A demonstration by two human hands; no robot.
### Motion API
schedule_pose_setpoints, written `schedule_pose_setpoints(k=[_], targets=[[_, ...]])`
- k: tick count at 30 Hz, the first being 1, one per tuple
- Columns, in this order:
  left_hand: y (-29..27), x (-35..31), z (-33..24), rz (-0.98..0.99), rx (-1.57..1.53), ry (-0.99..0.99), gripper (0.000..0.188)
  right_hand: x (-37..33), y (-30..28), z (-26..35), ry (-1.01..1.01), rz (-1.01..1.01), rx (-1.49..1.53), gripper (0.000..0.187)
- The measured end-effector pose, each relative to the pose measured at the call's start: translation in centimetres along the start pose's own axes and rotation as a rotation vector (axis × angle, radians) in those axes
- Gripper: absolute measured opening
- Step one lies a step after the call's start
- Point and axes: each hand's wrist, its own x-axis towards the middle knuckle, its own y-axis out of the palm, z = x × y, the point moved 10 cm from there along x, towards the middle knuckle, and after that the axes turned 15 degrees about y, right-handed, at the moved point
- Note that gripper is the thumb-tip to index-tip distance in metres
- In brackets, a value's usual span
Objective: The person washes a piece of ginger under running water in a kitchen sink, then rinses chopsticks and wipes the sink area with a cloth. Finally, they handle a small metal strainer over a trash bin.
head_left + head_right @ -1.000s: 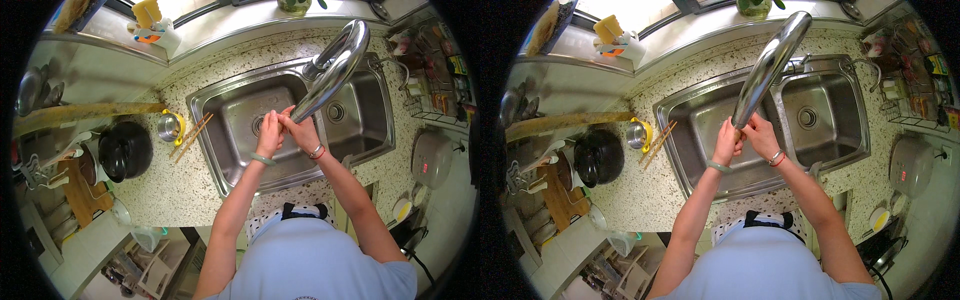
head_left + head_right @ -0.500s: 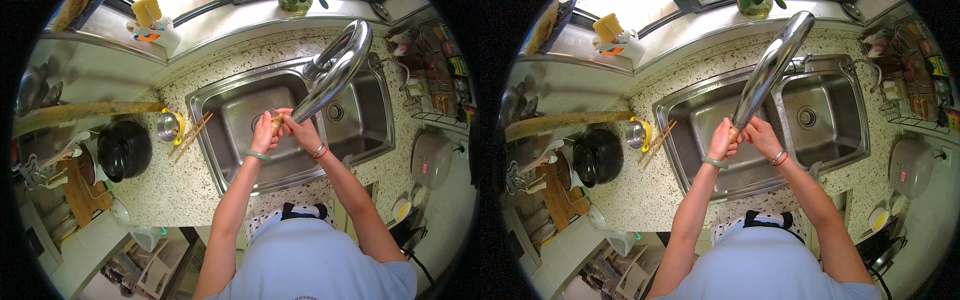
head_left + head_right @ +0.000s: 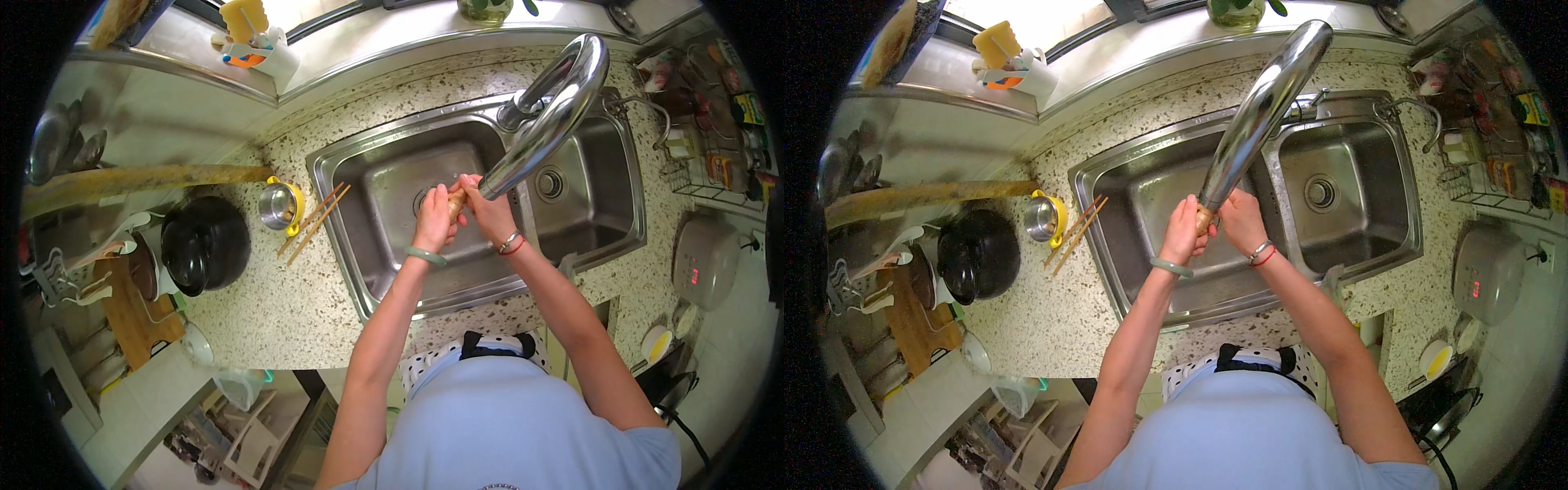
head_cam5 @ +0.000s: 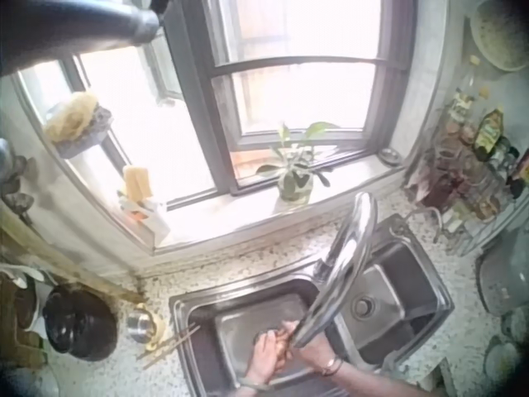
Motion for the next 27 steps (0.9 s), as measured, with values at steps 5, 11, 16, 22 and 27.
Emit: schedule_pose_setpoints(k=[5, 11, 16, 22, 27], targets=[[-0.9, 0.5, 1.6, -0.027, -0.288, -0.105, 0.042, -1.2, 0.3, 2.0, 0.026, 0.01, -0.019, 0.022], [-0.7, 0.7, -0.5, -0.078, 0.116, 0.137, 0.043, -1.8, 2.8, 1.8, 0.112, 0.185, -0.112, 0.022], [-0.1, 0.1, -0.2, -0.04, -0.156, -0.02, 0.045, -1.5, 2.6, 1.2, 0.064, 0.253, 0.08, 0.024], [-1.1, 0.4, 0.8, -0.056, -0.193, -0.04, 0.043, -1.6, 2.6, 1.6, 0.067, 0.263, 0.085, 0.023], [-0.7, 0.1, -2.7, -0.156, 0.131, 0.268, 0.04, -1.3, 2.3, 1.3, 0.068, 0.096, 0.07, 0.023]])
